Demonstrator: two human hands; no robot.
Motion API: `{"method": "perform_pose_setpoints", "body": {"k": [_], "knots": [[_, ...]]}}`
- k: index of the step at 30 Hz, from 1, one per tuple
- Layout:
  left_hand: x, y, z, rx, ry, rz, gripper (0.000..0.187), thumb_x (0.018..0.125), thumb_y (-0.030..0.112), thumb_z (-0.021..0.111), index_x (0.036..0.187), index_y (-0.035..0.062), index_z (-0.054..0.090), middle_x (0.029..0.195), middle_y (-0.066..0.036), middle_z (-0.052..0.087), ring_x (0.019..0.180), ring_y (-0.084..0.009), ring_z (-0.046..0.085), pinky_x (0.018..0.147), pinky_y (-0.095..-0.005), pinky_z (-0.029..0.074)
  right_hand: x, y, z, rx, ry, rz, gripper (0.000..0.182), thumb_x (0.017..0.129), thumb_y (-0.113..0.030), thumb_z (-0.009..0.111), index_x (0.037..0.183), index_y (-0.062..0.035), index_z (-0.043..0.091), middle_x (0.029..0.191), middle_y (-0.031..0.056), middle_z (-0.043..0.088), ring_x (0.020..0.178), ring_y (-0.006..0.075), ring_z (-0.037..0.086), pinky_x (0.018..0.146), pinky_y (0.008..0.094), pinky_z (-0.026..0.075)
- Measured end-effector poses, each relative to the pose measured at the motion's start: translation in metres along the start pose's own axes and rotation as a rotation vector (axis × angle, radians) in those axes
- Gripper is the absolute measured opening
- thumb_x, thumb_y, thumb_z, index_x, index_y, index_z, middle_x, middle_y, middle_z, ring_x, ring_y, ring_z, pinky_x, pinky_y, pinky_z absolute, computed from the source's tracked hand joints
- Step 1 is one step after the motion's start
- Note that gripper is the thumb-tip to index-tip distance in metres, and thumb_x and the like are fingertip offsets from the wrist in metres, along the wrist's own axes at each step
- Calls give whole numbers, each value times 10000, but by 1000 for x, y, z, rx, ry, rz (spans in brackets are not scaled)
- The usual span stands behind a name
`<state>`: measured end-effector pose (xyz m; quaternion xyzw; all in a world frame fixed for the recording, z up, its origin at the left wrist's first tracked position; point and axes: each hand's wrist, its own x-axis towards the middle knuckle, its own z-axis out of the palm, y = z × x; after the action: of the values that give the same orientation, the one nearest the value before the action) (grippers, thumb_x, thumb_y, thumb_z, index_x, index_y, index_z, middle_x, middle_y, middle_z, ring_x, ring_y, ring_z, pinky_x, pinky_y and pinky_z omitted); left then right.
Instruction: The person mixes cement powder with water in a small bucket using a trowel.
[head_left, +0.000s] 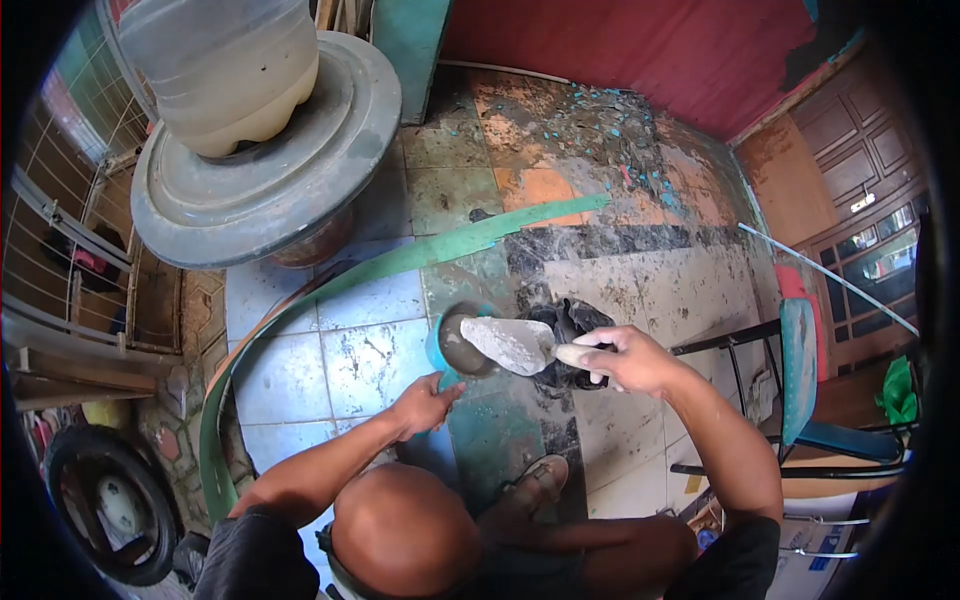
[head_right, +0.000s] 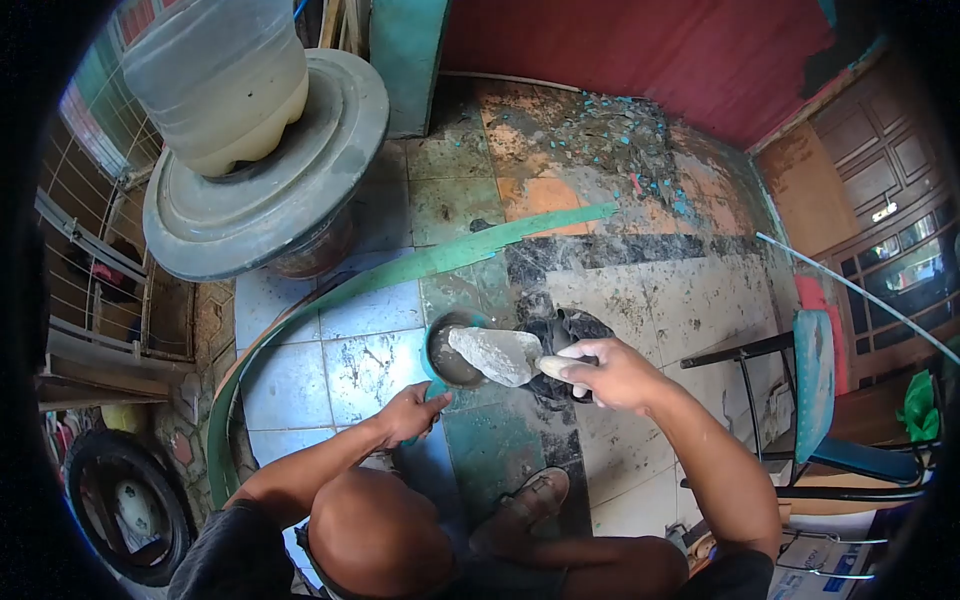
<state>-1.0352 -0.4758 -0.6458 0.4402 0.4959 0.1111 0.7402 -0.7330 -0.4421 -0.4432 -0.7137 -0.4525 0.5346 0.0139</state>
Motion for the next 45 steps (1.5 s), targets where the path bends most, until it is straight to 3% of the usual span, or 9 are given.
{"method": "perform_pose_setpoints", "body": {"k": [4, 5, 8, 11, 18, 24, 30, 33, 45], "knots": [[-4, 11, 12, 35, -17, -19, 408, 1046, 417, 614, 919, 41, 523, 686, -37, 547, 527, -131, 529, 485, -317, 435, 5, -35, 10, -362, 36, 11, 459, 943, -374, 718, 1267, -51, 699, 864, 101, 725, 687, 179, 645, 650, 343, 512], [-4, 13, 14, 32, -25, -18, 414, 1045, 421, 615, 918, 38, 521, 685, -38, 546, 528, -132, 529, 486, -316, 436, 7, -37, 15, -470, 76, -97, 448, 924, -384, 703, 1222, -50, 712, 929, 182, 748, 834, 308, 727, 801, 418, 554], [-3, 16, 17, 30, -49, -17, 443, 1038, 430, 618, 955, 4, 531, 693, -62, 560, 551, -156, 548, 507, -335, 458, 5, -46, 26, -734, 171, -289, 365, 924, -296, 654, 1165, -29, 711, 998, 243, 740, 973, 415, 715, 902, 494, 549], [0, 14, 19, 30, -65, -2, 459, 1035, 432, 619, 974, -14, 536, 698, -77, 570, 564, -169, 561, 523, -345, 470, -12, -67, 40, -818, 196, -243, 307, 905, -213, 616, 1122, -13, 702, 1013, 267, 731, 1002, 451, 697, 923, 533, 545], [-2, 20, 19, 3, -67, -2, 449, 1036, 443, 624, 938, 20, 509, 710, -50, 546, 534, -134, 521, 492, -314, 444, -41, -77, 60, -1037, 220, -294, 357, 914, -129, 559, 1220, 19, 670, 917, 300, 713, 873, 463, 723, 801, 550, 574], [-2, 14, 16, -64, -49, 2, 471, 1030, 432, 641, 1017, -22, 513, 711, -46, 535, 528, -133, 510, 489, -307, 437, -52, -55, 71, -1127, 294, -373, 449, 916, -93, 533, 1346, 5, 617, 1044, 279, 688, 746, 426, 731, 682, 528, 590], [-8, 17, 11, -118, -39, 5, 603, 1027, 410, 653, 1232, -125, 465, 712, -39, 528, 526, -118, 497, 480, -296, 428, -51, -19, 73, -1101, 448, -428, 459, 936, -168, 570, 1390, -117, 608, 1105, 289, 680, 657, 421, 712, 607, 536, 577], [-4, 14, 8, -134, -51, 1, 600, 1026, 402, 658, 1238, -125, 465, 707, -30, 521, 522, -117, 491, 476, -290, 423, -44, 2, 70, -1046, 468, -396, 505, 933, -275, 649, 1423, -177, 579, 1122, 248, 664, 700, 431, 697, 650, 536, 558], [-3, 11, 5, -148, -31, 5, 326, 1040, 357, 648, 956, 66, 526, 717, -4, 511, 524, -103, 481, 470, -275, 418, -23, 57, 78, -881, 575, -563, 518, 903, -228, 700, 1410, -178, 606, 991, 135, 647, 657, 369, 668, 580, 505, 529]]}}
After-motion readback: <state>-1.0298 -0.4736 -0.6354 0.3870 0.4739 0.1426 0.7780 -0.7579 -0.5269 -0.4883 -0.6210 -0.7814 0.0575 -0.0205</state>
